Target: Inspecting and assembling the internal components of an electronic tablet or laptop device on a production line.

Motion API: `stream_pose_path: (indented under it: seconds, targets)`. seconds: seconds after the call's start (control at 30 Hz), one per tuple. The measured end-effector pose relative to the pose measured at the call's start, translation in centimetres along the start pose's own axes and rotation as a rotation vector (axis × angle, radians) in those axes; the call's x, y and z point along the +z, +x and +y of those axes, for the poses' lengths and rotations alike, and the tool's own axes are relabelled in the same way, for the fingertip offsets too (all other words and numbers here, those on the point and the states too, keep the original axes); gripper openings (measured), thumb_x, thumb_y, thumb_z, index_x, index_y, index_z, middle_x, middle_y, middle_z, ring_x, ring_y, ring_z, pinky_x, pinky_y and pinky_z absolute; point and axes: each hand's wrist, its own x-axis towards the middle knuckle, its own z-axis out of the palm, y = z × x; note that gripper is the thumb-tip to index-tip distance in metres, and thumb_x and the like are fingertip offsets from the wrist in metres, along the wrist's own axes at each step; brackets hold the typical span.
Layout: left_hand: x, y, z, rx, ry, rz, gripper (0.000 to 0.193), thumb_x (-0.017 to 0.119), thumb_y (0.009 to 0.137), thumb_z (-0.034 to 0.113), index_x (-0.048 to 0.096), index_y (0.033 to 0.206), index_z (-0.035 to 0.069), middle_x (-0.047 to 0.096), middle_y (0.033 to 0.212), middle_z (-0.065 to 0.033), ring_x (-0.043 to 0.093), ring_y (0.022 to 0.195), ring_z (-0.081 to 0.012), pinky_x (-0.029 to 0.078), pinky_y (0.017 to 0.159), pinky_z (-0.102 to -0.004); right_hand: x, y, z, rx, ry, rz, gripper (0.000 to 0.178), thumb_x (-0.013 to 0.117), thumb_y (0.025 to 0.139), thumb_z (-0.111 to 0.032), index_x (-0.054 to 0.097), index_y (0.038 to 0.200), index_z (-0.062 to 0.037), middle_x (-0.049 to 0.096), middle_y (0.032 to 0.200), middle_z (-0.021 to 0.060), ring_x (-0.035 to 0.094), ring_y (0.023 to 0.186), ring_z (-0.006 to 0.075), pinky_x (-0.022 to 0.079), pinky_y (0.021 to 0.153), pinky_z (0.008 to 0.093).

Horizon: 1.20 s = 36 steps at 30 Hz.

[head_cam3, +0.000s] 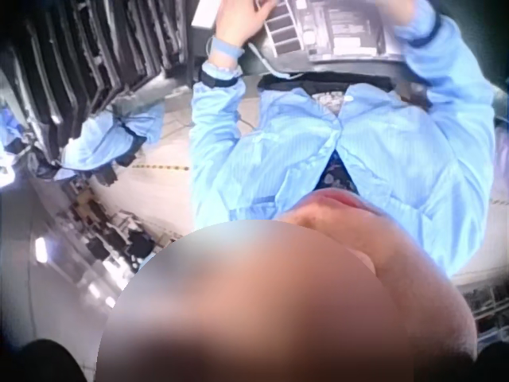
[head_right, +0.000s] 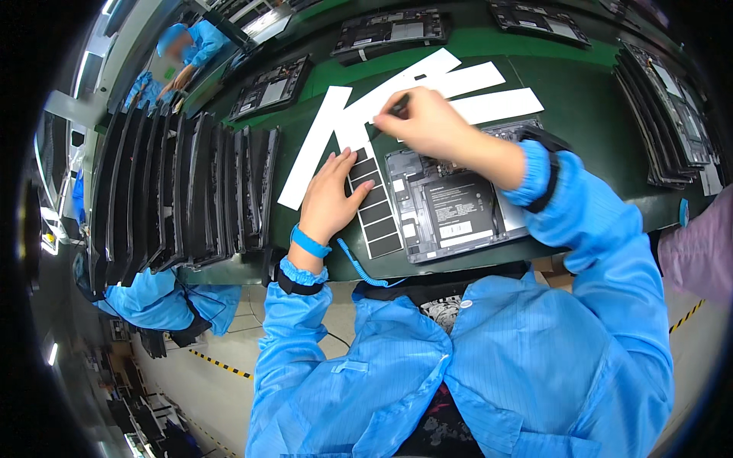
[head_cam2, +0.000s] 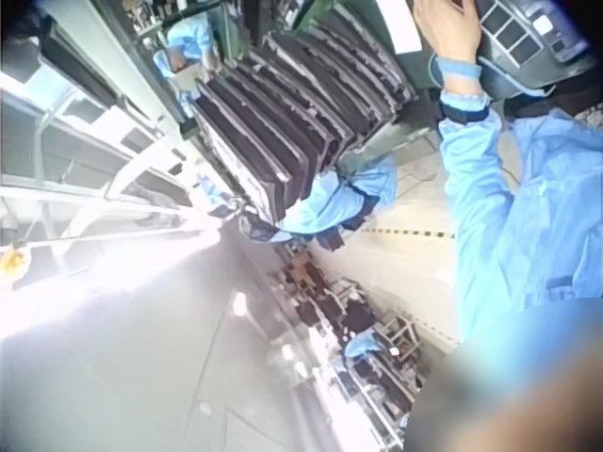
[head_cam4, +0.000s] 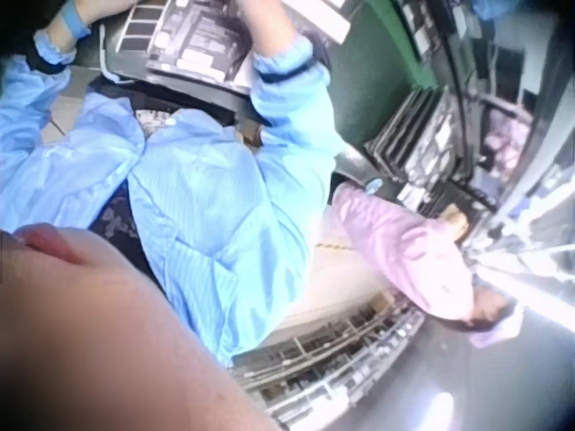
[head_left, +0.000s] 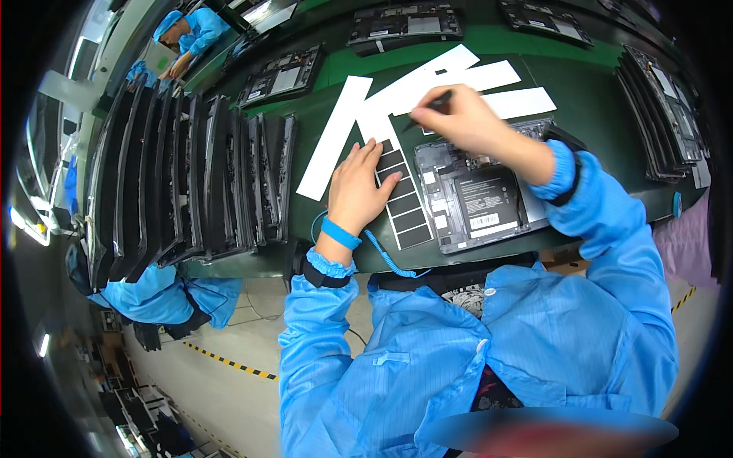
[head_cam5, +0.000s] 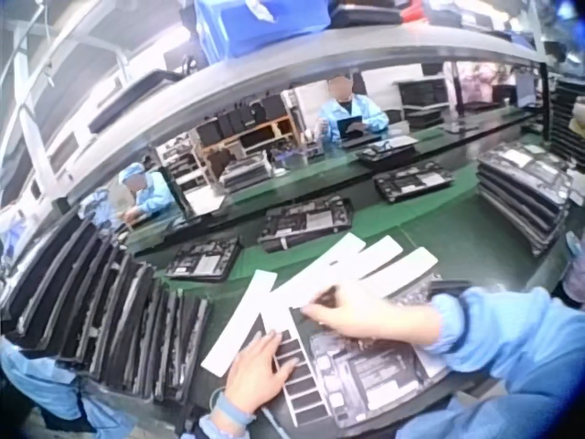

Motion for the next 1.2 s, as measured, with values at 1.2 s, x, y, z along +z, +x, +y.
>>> stream_pose_path:
  seconds: [1.2]
  targets:
    - [0.8,-0.4,0.2,0.070,0.253,-0.012,0.058,0.051,0.093,0.041,0.045,0.138,0.005,0.045,0.142,-0.0123,0.038,0.133,-0.0358,0.034,0.107,-0.0457,1.5,0.0,1.7,0.028,0.406,0.058,0.021,0.068,0.084,-0.014,0.069,0.091,0.0054,0.070,0.080,0.0110,0.067,0.073,0.0152,0.054,0.067,0.0253]
